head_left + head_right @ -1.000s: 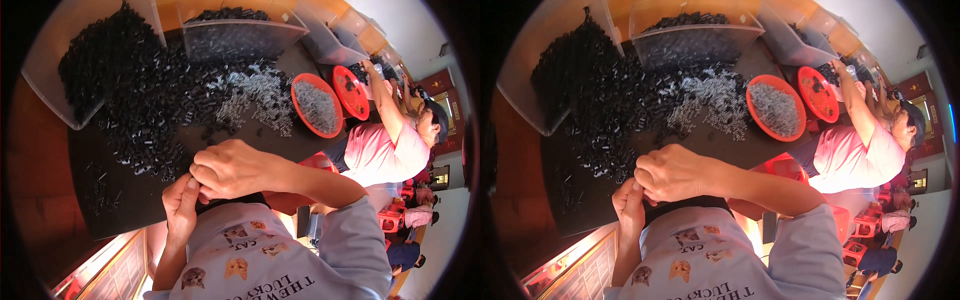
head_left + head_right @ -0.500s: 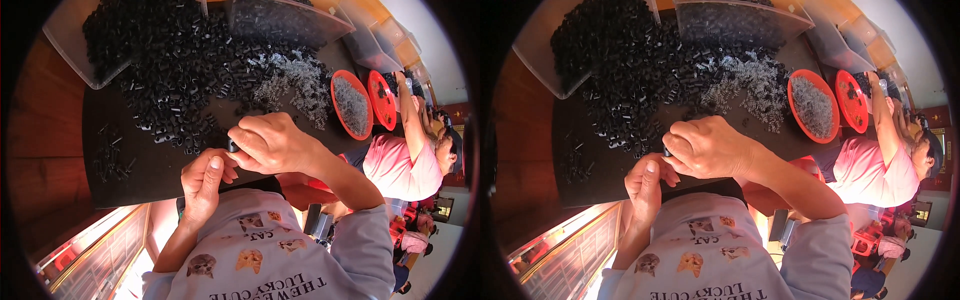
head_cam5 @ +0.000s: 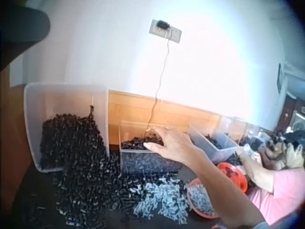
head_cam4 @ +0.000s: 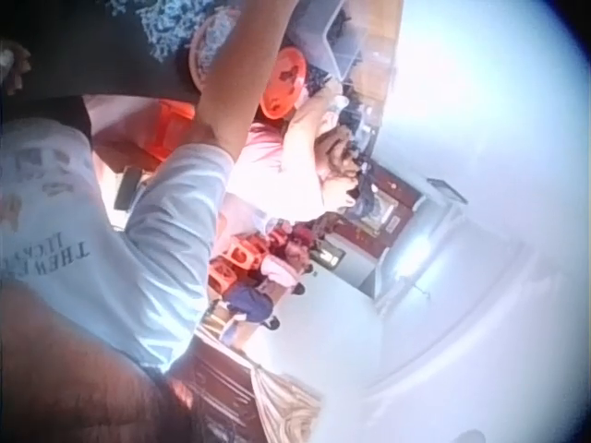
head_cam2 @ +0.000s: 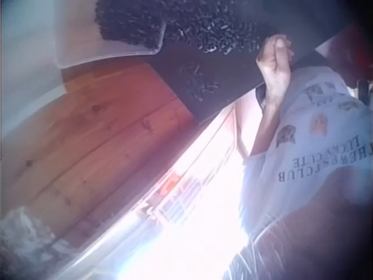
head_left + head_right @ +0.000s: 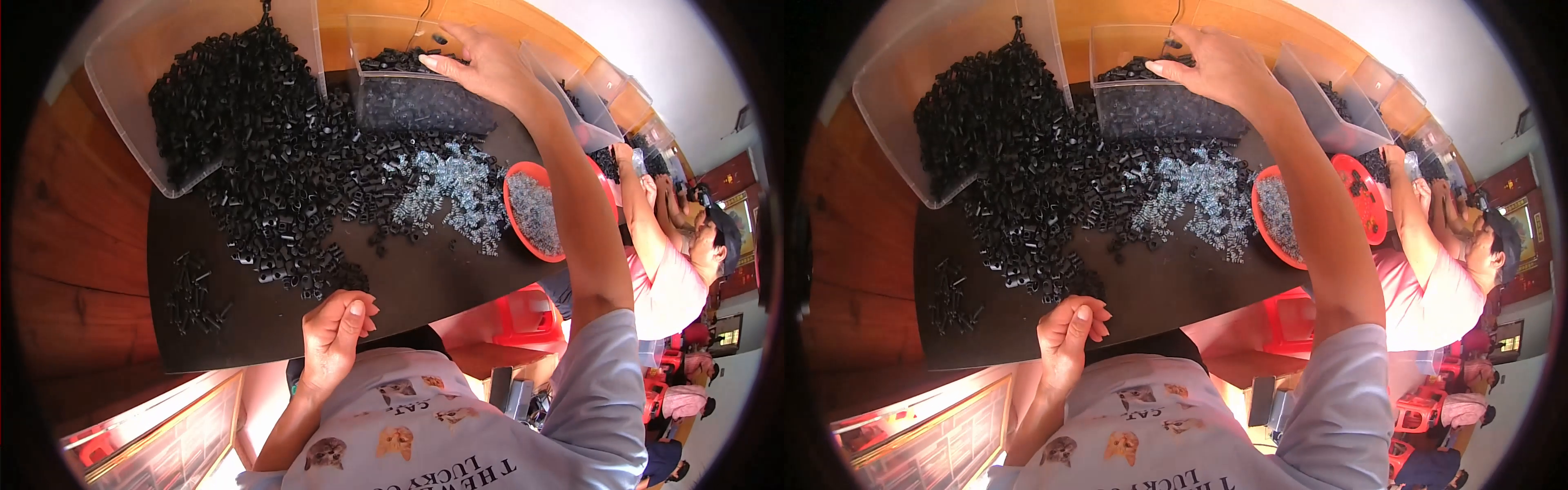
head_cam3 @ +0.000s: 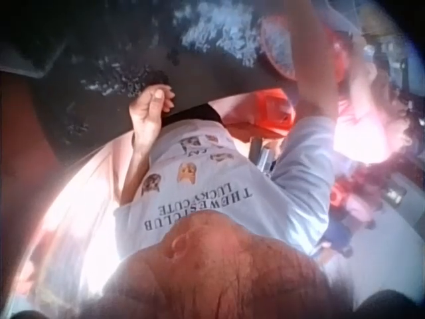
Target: The person assembles plastic cord locks by picking up small springs and plastic parts from the table and pressing them together by hand.
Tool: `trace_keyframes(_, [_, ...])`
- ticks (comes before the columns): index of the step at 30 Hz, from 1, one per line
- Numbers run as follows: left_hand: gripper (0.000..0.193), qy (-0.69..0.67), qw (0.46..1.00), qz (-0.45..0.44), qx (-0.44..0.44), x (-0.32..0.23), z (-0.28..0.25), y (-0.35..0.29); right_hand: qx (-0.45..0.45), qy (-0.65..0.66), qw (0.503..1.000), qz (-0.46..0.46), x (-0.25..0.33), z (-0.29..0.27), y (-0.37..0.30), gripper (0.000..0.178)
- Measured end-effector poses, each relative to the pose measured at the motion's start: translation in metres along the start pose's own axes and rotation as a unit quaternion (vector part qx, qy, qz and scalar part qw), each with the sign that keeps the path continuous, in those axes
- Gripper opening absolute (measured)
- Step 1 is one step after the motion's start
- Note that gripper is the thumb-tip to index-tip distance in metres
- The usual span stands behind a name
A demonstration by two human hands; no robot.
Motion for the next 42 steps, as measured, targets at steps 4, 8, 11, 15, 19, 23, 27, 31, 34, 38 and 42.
trace_keyframes(4, [0.028, 0.016, 1.000, 0.000, 0.001, -0.003, -0.001, 0.002, 0.017, -0.004, 1.000, -0.009, 0.024, 0.001, -0.024, 0.038])
trace_keyframes(8, [0.024, 0.037, 0.999, 0.015, 0.018, -0.005, -0.002, 0.004, 0.018, 0.116, 0.991, -0.064, 0.057, 0.024, -0.060, 0.017])
trace_keyframes(11, [0.023, 0.055, 0.998, 0.014, 0.010, -0.002, -0.003, 0.003, 0.164, 0.206, 0.959, -0.105, 0.108, 0.076, -0.091, 0.009])
trace_keyframes(15, [0.025, 0.088, 0.994, 0.054, 0.021, -0.006, 0.002, 0.003, 0.219, 0.193, 0.951, -0.103, 0.127, 0.113, -0.105, 0.015])
trace_keyframes(19, [0.027, 0.093, 0.993, 0.073, 0.017, -0.008, 0.003, 0.002, 0.216, 0.151, 0.959, -0.104, 0.126, 0.128, -0.096, 0.017])
trace_keyframes(23, [0.020, 0.079, 0.996, 0.047, 0.018, -0.006, 0.001, 0.003, 0.194, 0.136, 0.970, -0.061, 0.123, 0.135, -0.090, 0.025])
trace_keyframes(27, [0.027, 0.097, 0.992, 0.076, 0.015, -0.008, 0.002, 0.002, 0.239, 0.144, 0.955, -0.098, 0.147, 0.130, -0.092, 0.037])
trace_keyframes(31, [0.026, 0.098, 0.993, 0.067, 0.017, -0.008, 0.002, 0.001, 0.202, 0.149, 0.961, -0.118, 0.163, 0.121, -0.075, 0.037])
trace_keyframes(34, [0.026, 0.094, 0.993, 0.076, 0.008, -0.007, 0.002, 0.001, 0.231, 0.138, 0.951, -0.150, 0.184, 0.127, -0.065, 0.032])
trace_keyframes(38, [0.026, 0.096, 0.992, 0.076, 0.005, -0.010, 0.002, 0.001, 0.231, 0.100, 0.953, -0.167, 0.176, 0.134, -0.069, 0.026])
trace_keyframes(42, [0.026, 0.111, 0.991, 0.068, 0.008, -0.007, 0.002, 0.000, 0.248, 0.074, 0.958, -0.122, 0.153, 0.132, -0.079, 0.023])
Point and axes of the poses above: each hand's wrist, its own y-axis towards the middle knuckle, its own z-axis out of the palm, x = y × z, the point moved 8 cm from there along y, towards the middle knuckle, and after that the axes turned 10 degrees about x, right-handed, at the moved point
